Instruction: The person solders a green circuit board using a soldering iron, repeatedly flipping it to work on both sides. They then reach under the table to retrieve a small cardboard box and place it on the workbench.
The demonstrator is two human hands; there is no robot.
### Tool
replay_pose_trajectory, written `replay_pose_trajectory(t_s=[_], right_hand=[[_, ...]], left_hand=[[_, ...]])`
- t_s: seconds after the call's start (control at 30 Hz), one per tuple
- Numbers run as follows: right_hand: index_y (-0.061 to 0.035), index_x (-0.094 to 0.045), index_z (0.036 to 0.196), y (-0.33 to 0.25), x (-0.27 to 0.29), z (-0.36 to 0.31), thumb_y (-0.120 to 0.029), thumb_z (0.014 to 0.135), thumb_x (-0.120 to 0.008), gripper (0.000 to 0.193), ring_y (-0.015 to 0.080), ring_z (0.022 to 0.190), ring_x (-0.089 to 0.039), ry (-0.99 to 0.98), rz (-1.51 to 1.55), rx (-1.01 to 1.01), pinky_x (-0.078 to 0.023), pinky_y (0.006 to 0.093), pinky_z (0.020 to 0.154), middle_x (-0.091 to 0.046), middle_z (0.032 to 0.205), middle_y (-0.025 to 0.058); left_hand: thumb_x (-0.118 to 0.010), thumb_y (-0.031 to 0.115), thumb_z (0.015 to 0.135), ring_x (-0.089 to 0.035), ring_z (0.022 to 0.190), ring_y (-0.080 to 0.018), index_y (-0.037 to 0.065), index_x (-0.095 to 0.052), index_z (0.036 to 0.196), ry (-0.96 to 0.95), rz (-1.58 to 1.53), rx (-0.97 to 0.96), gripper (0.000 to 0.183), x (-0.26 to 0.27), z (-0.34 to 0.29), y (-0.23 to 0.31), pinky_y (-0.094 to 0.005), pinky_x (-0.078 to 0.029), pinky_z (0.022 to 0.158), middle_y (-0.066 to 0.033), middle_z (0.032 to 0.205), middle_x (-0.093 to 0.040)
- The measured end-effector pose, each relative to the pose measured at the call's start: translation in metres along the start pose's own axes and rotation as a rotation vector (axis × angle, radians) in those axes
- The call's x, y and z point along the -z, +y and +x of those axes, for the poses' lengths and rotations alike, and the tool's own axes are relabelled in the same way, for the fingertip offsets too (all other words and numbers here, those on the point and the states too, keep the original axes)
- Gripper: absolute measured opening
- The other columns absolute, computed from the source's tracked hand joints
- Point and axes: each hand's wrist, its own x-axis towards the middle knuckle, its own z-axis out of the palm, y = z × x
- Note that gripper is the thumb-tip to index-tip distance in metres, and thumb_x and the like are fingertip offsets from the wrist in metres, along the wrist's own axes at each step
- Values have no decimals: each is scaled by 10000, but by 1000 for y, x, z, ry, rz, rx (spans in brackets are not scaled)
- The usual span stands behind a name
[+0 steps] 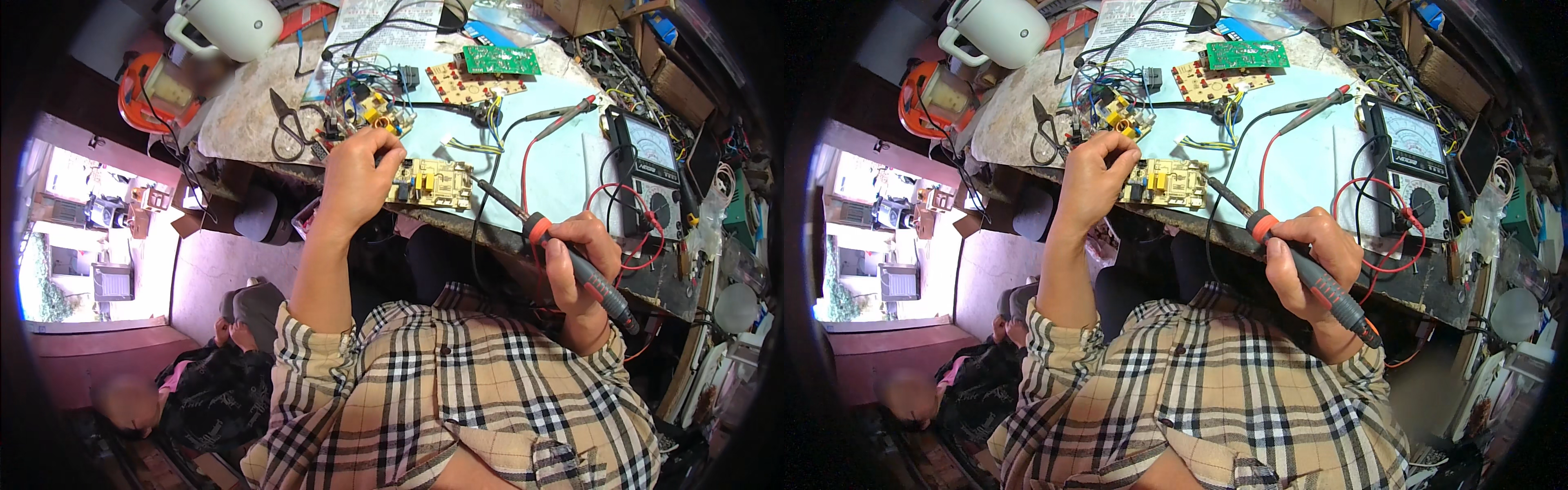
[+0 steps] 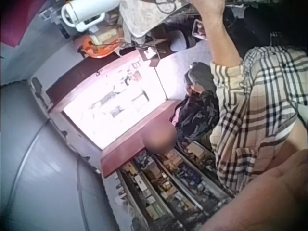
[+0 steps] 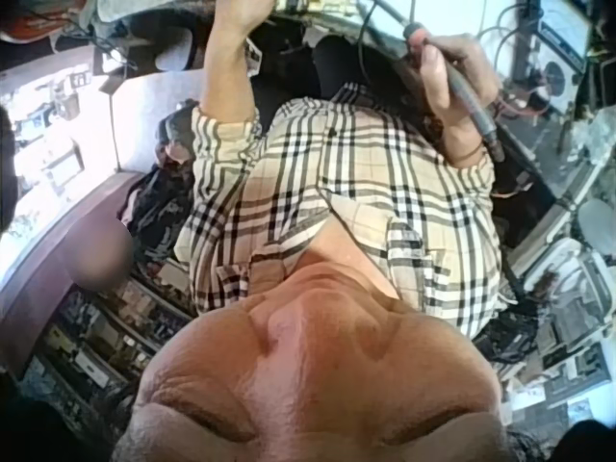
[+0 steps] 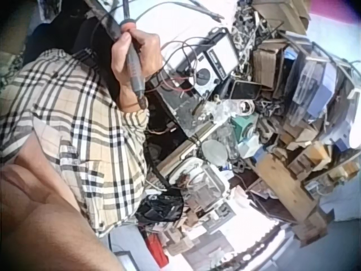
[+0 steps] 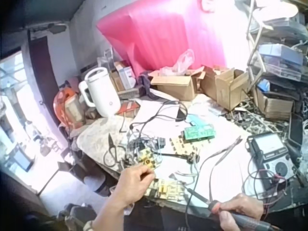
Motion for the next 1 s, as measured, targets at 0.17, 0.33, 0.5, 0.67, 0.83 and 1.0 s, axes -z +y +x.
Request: replay_pose_trajectory(t_s=[0.17, 0.33, 0.5, 0.67, 0.83, 1.0], right_hand=[[-10, -594, 846, 0, 1, 0, -20, 762, -649, 100, 123, 505, -523, -9, 16, 12, -383, 244, 466, -596, 663, 82], [-9, -593, 849, 1, -1, 1, -15, 749, -656, 119, 139, 505, -537, -30, 51, 26, -395, 253, 467, -596, 653, 86], [-10, -600, 853, 2, 0, 1, -10, 734, -666, 137, 147, 498, -544, -48, 42, 38, -405, 257, 467, -593, 646, 88], [-13, -613, 849, 2, -2, 1, -15, 734, -671, 129, 154, 503, -554, -62, 63, 16, -413, 258, 469, -593, 651, 87], [-15, -620, 832, 0, -4, 3, -19, 734, -678, 113, 155, 506, -555, -82, 59, 17, -420, 258, 475, -593, 654, 82], [-15, -621, 823, 0, -4, 4, -22, 737, -678, 103, 155, 509, -554, -88, 48, 14, -422, 259, 479, -592, 656, 80]], left_hand=[[-669, 111, 821, -633, 759, -331, 12, -653, 827, 71, 38, -75, 101, -9, 3, 2, -393, -489, 681, -141, 813, -638], [-693, 134, 810, -628, 755, -329, 22, -641, 790, 133, 149, -83, 125, -14, 3, 7, -411, -482, 661, -130, 791, -628], [-711, 158, 799, -622, 749, -312, 42, -622, 744, 183, 313, -117, 156, -16, 5, 10, -425, -484, 647, -110, 762, -620], [-717, 161, 793, -619, 755, -309, 43, -620, 740, 251, 370, -152, 162, -22, 6, 11, -418, -490, 664, -113, 766, -624], [-715, 148, 795, -621, 758, -310, 34, -630, 746, 241, 281, -101, 150, -21, 5, 7, -405, -491, 672, -122, 770, -635], [-699, 149, 837, -619, 662, -239, 5, -655, 795, 253, 42, 18, 157, -16, 6, 5, -351, -486, 631, -116, 757, -651]])
